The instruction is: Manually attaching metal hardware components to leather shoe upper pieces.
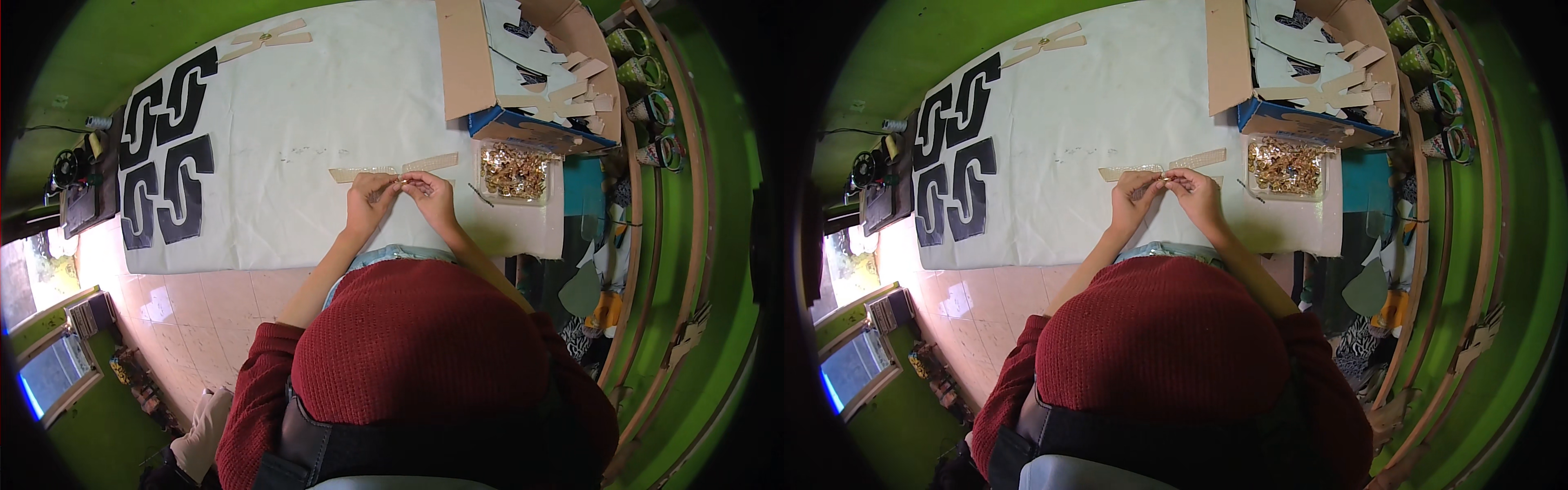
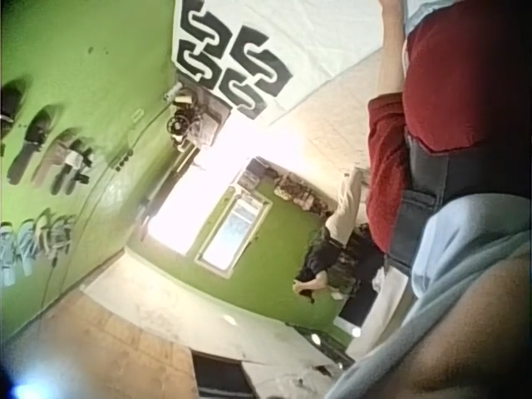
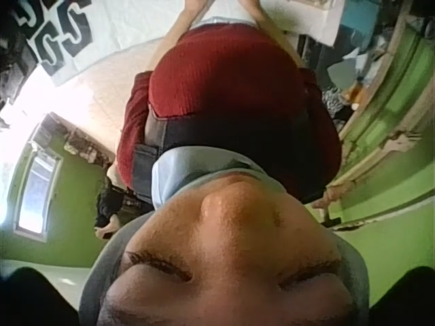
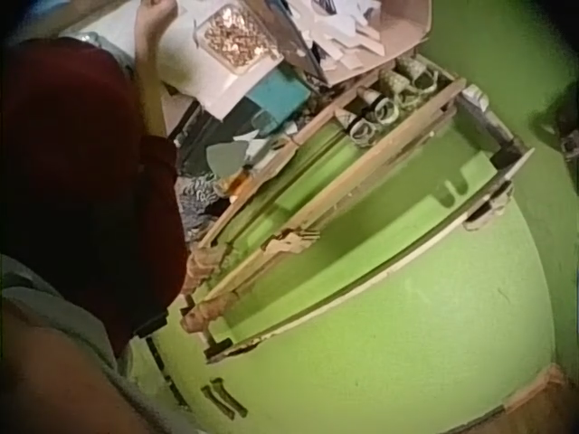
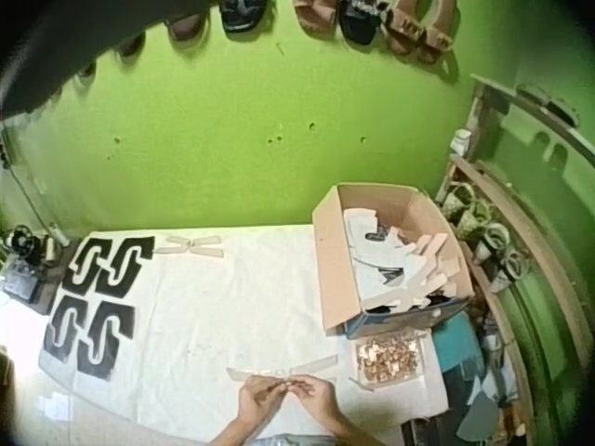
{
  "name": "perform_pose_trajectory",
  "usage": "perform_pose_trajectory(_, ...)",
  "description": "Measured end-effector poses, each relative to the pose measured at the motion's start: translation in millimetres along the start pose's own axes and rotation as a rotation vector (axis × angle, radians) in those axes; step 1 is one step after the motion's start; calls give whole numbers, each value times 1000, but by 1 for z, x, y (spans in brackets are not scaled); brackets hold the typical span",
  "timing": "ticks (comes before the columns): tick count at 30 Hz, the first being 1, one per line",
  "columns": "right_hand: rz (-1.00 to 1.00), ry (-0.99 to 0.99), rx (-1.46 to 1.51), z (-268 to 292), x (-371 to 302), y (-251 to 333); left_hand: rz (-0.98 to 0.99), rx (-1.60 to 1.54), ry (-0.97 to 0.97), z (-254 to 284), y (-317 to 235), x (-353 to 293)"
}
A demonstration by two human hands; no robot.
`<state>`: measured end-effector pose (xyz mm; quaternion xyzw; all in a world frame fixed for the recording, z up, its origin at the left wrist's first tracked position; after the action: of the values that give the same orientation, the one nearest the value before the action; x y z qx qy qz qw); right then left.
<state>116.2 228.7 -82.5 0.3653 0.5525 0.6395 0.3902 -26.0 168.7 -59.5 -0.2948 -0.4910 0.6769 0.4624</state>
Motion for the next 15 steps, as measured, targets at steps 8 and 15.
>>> perform_pose_trajectory(8,-38,-15,23,-3,-3,3,-9,58,12,1,-5,-1)
perform_pose_trajectory(15,-8,17,-112,4,-2,9,-54,186,143,12,-8,9)
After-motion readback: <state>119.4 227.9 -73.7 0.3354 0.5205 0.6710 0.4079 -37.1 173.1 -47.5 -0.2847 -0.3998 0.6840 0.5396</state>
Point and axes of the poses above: each hand's wrist, its own x-axis towards the middle knuckle, its own z-axis out of the back of the hand, y = z × x, the point moved 1 cm from there along x, towards the middle knuckle, and after that the axes turned 7 degrees about z, right-handed, at the moved point
